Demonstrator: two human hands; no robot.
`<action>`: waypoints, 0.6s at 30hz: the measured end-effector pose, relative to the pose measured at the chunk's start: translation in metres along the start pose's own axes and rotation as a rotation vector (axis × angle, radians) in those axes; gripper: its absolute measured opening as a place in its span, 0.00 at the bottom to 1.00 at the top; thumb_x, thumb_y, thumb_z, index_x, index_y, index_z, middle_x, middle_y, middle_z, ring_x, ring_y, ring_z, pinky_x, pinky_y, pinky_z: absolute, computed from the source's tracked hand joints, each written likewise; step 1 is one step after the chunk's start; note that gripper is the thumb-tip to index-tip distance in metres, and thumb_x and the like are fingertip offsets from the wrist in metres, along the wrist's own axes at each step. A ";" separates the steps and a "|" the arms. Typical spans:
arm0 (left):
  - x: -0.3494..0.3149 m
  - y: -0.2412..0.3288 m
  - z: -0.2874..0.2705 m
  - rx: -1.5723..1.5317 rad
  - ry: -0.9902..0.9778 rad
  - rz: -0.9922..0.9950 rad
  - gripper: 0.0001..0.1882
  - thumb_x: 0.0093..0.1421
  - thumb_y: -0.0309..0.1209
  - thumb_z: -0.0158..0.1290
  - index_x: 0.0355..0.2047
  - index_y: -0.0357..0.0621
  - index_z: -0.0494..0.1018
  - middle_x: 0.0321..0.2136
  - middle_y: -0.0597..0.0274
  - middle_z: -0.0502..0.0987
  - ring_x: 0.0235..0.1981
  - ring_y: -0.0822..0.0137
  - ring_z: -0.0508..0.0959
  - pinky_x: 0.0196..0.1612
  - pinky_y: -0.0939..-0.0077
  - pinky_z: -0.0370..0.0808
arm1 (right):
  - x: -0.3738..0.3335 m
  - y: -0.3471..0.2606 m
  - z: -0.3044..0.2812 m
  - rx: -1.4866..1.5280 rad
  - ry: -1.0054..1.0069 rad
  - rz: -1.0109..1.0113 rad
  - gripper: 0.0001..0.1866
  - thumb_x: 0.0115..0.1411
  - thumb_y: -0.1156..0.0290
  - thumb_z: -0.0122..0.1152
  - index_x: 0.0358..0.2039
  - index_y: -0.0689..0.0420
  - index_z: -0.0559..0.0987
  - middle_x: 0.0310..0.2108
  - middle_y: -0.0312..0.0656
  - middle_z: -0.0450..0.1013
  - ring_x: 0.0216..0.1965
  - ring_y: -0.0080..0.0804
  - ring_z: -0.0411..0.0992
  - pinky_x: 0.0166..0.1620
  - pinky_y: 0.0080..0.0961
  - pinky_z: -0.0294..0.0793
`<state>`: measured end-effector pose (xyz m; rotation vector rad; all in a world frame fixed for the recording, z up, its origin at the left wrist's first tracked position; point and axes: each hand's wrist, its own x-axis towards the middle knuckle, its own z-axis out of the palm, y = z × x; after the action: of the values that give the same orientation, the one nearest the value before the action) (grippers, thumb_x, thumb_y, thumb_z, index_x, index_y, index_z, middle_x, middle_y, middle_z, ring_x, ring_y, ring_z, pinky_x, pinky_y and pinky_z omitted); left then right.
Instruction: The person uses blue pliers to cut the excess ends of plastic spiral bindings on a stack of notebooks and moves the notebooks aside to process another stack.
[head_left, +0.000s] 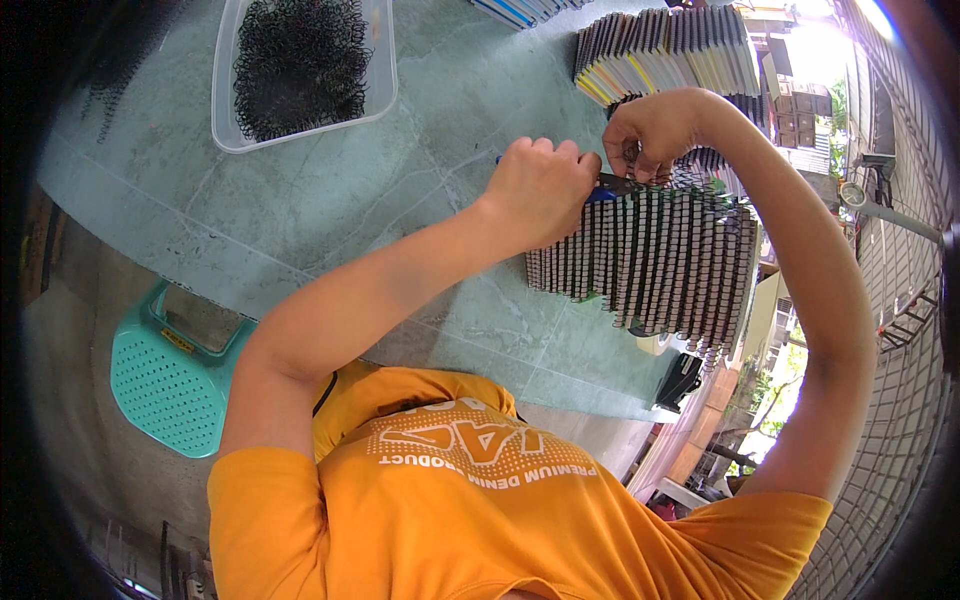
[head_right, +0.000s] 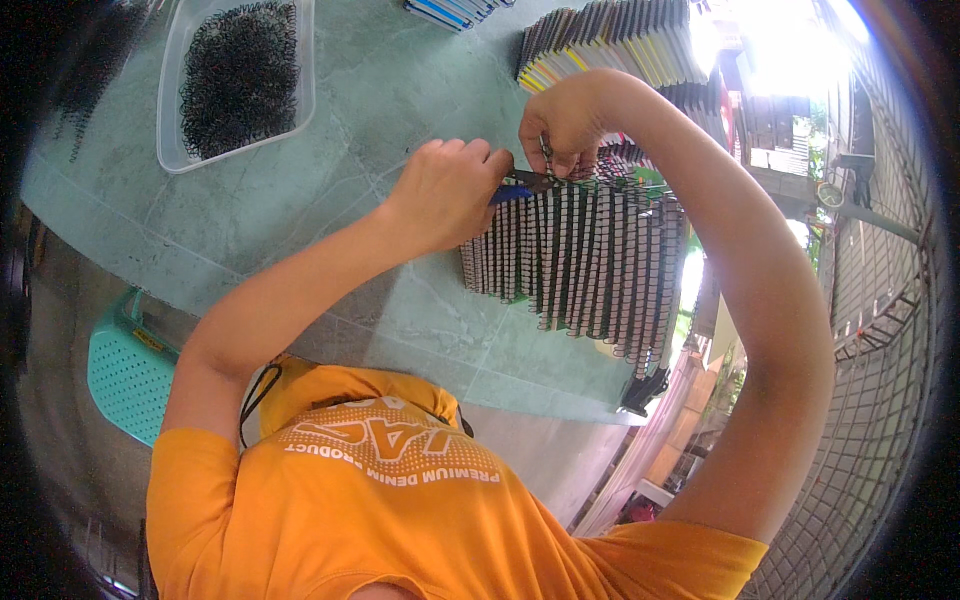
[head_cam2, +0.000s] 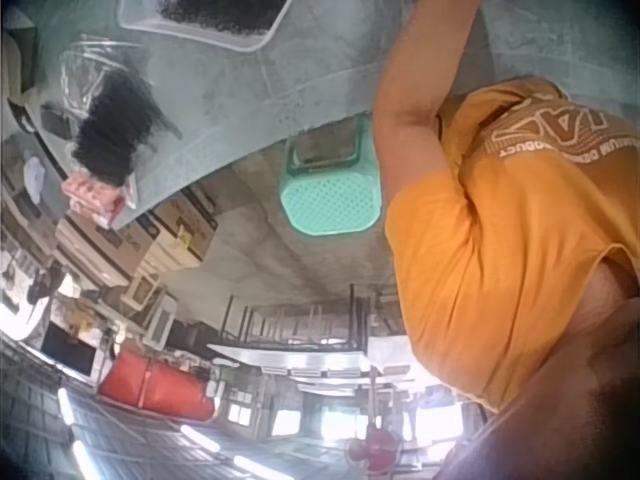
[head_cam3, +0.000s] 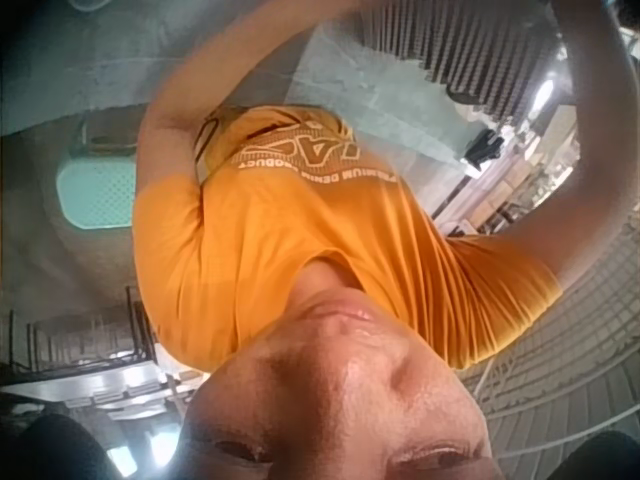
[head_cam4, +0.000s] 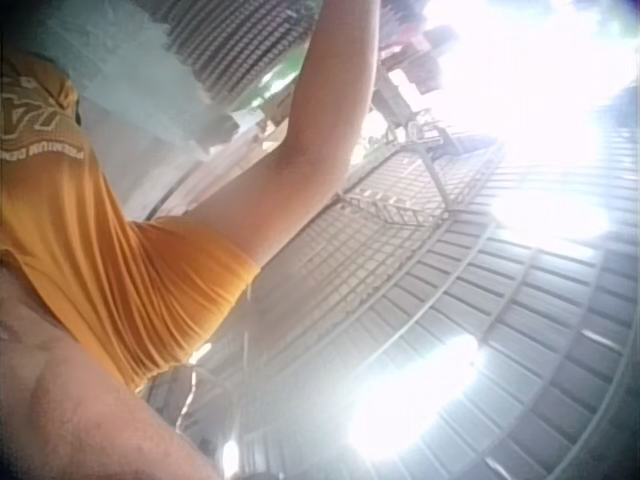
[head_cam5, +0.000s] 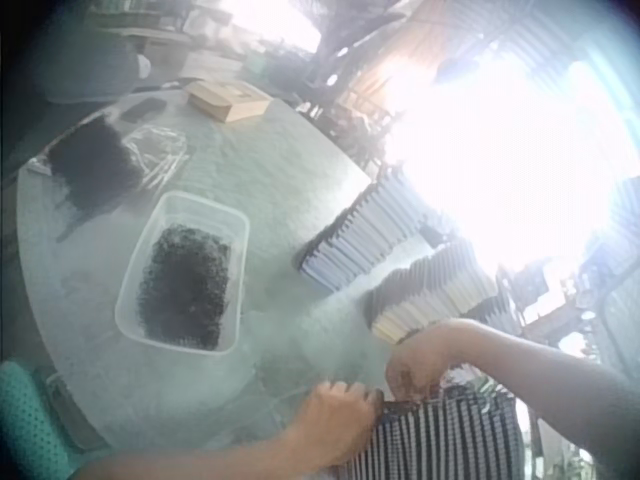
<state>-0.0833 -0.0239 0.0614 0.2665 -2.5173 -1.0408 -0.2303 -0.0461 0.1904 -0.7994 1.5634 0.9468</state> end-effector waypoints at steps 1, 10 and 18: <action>0.000 0.001 -0.001 -0.021 0.001 -0.006 0.18 0.38 0.33 0.59 0.32 0.44 0.70 0.27 0.60 0.70 0.33 0.60 0.71 0.36 0.66 0.66 | 0.001 0.003 0.000 0.004 -0.005 -0.011 0.12 0.45 0.82 0.58 0.33 0.67 0.72 0.28 0.44 0.72 0.27 0.31 0.73 0.31 0.26 0.77; -0.012 0.004 -0.009 0.041 0.243 0.088 0.19 0.37 0.30 0.58 0.32 0.43 0.69 0.27 0.59 0.69 0.33 0.59 0.71 0.36 0.66 0.65 | -0.006 -0.003 -0.002 0.150 -0.010 -0.030 0.10 0.48 0.81 0.56 0.33 0.65 0.73 0.26 0.41 0.70 0.26 0.29 0.72 0.30 0.24 0.77; -0.007 0.008 -0.004 0.104 0.287 0.098 0.17 0.38 0.29 0.56 0.31 0.43 0.69 0.27 0.59 0.69 0.32 0.60 0.70 0.35 0.67 0.65 | -0.011 -0.004 -0.003 0.000 -0.014 -0.019 0.08 0.47 0.80 0.58 0.30 0.64 0.75 0.25 0.38 0.72 0.26 0.24 0.71 0.28 0.21 0.74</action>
<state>-0.0756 -0.0186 0.0684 0.2963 -2.3023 -0.7753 -0.2263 -0.0506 0.2008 -0.8053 1.5407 0.9368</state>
